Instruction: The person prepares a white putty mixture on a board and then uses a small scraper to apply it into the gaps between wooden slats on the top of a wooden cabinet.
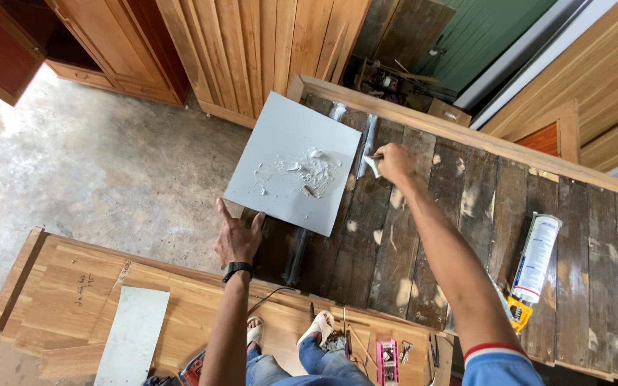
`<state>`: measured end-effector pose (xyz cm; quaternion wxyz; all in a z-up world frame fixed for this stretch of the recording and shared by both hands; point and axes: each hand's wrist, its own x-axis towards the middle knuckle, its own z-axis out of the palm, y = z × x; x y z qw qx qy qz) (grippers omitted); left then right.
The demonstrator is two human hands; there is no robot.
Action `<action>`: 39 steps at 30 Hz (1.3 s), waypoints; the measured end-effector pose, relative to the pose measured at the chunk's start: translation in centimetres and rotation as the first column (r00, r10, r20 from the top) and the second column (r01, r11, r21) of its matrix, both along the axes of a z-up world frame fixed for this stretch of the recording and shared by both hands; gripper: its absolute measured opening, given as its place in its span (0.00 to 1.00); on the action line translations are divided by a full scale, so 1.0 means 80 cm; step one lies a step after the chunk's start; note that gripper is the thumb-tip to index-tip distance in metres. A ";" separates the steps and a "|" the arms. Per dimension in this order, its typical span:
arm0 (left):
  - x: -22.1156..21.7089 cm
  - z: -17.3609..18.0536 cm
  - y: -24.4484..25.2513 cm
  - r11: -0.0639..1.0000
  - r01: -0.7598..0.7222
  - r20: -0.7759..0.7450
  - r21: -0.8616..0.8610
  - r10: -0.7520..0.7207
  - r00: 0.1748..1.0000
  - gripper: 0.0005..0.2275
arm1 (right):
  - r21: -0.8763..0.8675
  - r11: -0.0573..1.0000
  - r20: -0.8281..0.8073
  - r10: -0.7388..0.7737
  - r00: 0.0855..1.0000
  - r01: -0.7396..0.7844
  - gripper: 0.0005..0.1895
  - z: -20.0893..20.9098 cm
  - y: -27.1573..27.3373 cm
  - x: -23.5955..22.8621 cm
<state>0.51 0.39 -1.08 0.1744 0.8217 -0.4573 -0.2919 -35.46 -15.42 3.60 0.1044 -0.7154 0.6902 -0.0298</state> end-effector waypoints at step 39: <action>0.004 -0.007 -0.004 0.996 0.030 -0.015 0.085 -0.029 0.999 0.45 | -0.001 0.999 -0.081 -0.043 0.996 0.043 0.15 -0.006 -0.040 0.021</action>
